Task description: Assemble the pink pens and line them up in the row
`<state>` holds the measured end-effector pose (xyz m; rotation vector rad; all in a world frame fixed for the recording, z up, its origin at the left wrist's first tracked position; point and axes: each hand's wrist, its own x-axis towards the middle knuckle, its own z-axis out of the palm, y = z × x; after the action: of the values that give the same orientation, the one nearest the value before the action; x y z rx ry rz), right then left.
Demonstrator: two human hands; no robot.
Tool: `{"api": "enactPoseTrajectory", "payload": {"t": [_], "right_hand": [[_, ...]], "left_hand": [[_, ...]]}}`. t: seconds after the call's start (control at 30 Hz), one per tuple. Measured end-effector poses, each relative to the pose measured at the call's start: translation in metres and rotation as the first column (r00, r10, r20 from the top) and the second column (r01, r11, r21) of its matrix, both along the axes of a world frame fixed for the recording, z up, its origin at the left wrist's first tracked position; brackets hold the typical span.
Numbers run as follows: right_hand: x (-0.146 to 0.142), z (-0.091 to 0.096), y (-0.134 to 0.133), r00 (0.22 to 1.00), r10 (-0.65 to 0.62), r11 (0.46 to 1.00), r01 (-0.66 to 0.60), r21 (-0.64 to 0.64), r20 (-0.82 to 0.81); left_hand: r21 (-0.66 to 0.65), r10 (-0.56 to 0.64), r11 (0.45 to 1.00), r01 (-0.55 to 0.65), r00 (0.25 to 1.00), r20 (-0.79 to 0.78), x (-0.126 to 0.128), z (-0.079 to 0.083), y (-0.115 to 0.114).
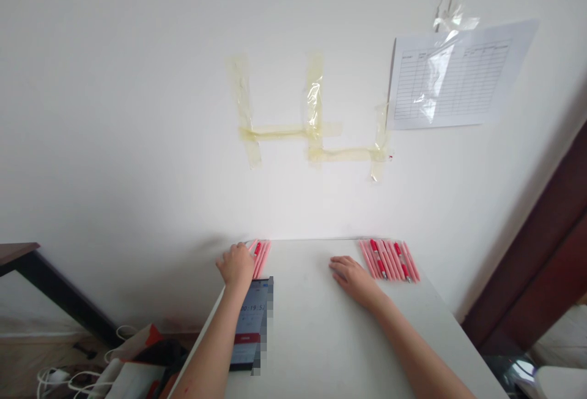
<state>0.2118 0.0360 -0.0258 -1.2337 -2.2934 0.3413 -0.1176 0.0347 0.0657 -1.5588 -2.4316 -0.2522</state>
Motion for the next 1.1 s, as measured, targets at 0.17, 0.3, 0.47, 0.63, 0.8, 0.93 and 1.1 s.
{"api": "enactPoseTrajectory", "payload": {"t": [0.17,0.3,0.47,0.63,0.8,0.93,1.1], "right_hand": [[0.0,0.002,-0.001,0.999,-0.004,1.0,0.003,-0.014,-0.046],[0.001,0.004,-0.001,0.995,-0.019,0.999,0.016,-0.03,-0.1],[0.006,0.006,-0.001,0.98,-0.065,0.998,0.067,0.001,-0.188],[0.007,0.005,0.001,0.974,-0.041,0.998,0.052,0.046,-0.221],[0.004,0.003,0.004,0.982,0.012,0.998,0.0,0.064,-0.187],[0.002,-0.002,0.007,0.987,0.011,0.998,0.0,0.066,-0.163],[0.001,-0.001,0.007,0.989,-0.025,0.997,0.035,0.069,-0.144]], "left_hand": [[0.006,-0.212,0.977,0.212,0.976,0.044,0.037,0.017,-0.003],[0.033,-0.373,0.928,0.372,0.92,0.119,0.067,0.012,-0.003],[0.05,-0.515,0.855,0.517,0.834,0.197,0.105,-0.013,-0.014],[0.112,-0.598,0.795,0.597,0.738,0.314,0.135,-0.042,-0.026],[0.165,-0.632,0.767,0.619,0.688,0.357,0.147,-0.057,-0.031],[0.209,-0.643,0.764,0.611,0.688,0.336,0.149,-0.06,-0.033],[0.221,-0.627,0.778,0.588,0.702,0.338,0.147,-0.063,-0.035]]}}
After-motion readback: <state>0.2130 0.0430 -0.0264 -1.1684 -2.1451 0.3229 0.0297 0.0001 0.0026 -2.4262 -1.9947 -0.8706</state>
